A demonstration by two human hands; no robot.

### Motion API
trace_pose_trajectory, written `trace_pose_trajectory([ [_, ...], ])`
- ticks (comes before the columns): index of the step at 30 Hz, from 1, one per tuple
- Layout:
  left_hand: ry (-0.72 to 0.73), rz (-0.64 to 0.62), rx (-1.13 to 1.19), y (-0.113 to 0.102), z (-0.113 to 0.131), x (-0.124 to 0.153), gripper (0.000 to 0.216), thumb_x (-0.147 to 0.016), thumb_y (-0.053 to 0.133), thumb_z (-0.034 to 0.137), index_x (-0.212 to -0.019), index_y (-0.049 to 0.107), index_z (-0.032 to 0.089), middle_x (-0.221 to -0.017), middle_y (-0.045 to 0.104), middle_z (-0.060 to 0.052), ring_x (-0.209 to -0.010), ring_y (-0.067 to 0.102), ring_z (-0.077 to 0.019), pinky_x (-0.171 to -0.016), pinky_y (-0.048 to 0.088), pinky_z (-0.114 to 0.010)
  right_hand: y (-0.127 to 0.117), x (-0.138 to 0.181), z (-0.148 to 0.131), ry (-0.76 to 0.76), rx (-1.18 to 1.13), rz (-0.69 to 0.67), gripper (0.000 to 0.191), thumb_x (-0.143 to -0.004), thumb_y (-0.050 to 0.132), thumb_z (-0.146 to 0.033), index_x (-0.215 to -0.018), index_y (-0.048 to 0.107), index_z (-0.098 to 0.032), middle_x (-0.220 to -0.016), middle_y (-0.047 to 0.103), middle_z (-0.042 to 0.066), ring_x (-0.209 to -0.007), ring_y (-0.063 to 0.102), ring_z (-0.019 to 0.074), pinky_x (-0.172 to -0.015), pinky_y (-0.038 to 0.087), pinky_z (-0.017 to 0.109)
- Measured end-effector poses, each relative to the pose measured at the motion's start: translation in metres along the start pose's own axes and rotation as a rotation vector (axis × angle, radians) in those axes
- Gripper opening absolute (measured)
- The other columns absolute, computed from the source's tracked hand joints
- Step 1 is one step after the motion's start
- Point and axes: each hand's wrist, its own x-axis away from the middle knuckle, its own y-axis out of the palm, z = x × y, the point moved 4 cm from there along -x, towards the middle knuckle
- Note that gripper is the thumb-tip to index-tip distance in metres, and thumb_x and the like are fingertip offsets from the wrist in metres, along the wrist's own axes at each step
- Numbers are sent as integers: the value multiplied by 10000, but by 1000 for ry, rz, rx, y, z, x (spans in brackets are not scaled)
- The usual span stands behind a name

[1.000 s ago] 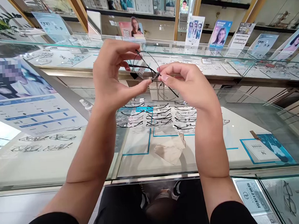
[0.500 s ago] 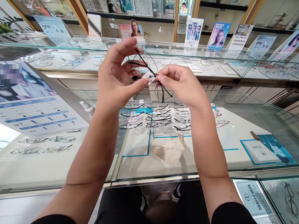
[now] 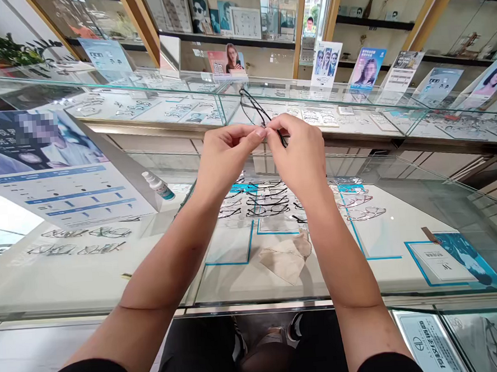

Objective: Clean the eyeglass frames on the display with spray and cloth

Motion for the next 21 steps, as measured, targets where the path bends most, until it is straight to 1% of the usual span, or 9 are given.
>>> trace_pose_trajectory([
  [3, -95, -61, 22, -1, -7, -5, 269, -881, 822, 445, -831, 804, 181, -707, 685, -13, -674, 573, -131, -637, 446, -282, 2, 2, -1, 10, 73, -19, 159, -985, 642, -256, -917, 787, -255, -980, 794, 57, -1017, 725, 274, -979, 543, 461],
  [7, -168, -101, 27, -1, -22, -11, 197, -880, 795, 367, -826, 800, 177, -688, 666, 0, -621, 494, -100, -633, 421, -274, 5, 1, 2, 9, 99, -75, 195, -965, 645, -248, -885, 823, -264, -971, 823, 56, -947, 740, 276, -949, 549, 478],
  [10, -162, -105, 8, -2, -37, -17, 186, -865, 798, 362, -830, 800, 179, -671, 637, 7, -623, 471, -104, -627, 389, -275, 8, 1, 6, 12, 106, -113, 206, -970, 645, -290, -907, 841, -278, -915, 822, 49, -912, 735, 271, -934, 554, 482],
  [13, -120, -103, -81, -4, -51, -24, 207, -862, 790, 389, -817, 797, 188, -640, 606, 11, -618, 465, -120, -616, 360, -282, 12, 0, 11, 64, 148, -170, 183, -964, 664, -313, -901, 832, -278, -834, 790, 47, -817, 702, 253, -896, 547, 472],
  [15, -99, -113, -186, -5, -60, -27, 216, -869, 777, 407, -828, 802, 197, -587, 553, 22, -591, 443, -128, -608, 338, -289, 12, -1, 14, 111, 179, -197, 196, -962, 689, -336, -812, 789, -260, -744, 735, 40, -747, 663, 237, -863, 537, 457],
  [17, -74, -118, -330, -5, -71, -31, 201, -874, 766, 396, -839, 814, 204, -558, 526, 22, -581, 449, -142, -613, 332, -299, 9, -3, 16, 142, 190, -170, 330, -975, 705, -395, -681, 689, -247, -623, 621, 18, -680, 606, 215, -824, 526, 437],
  [19, -54, -112, -514, -4, -84, -33, 150, -868, 767, 347, -845, 831, 213, -588, 580, -6, -619, 517, -175, -642, 368, -314, 2, -4, 15, 134, 173, -104, 466, -1008, 678, -485, -618, 582, -248, -551, 485, -9, -628, 540, 191, -781, 514, 414],
  [21, -65, -125, -714, -1, -99, -34, 116, -867, 763, 303, -878, 852, 229, -696, 685, -55, -723, 619, -229, -706, 437, -337, -4, -4, 13, 84, 140, -60, 533, -1043, 604, -585, -633, 532, -251, -548, 399, -25, -601, 483, 170, -741, 497, 390],
])
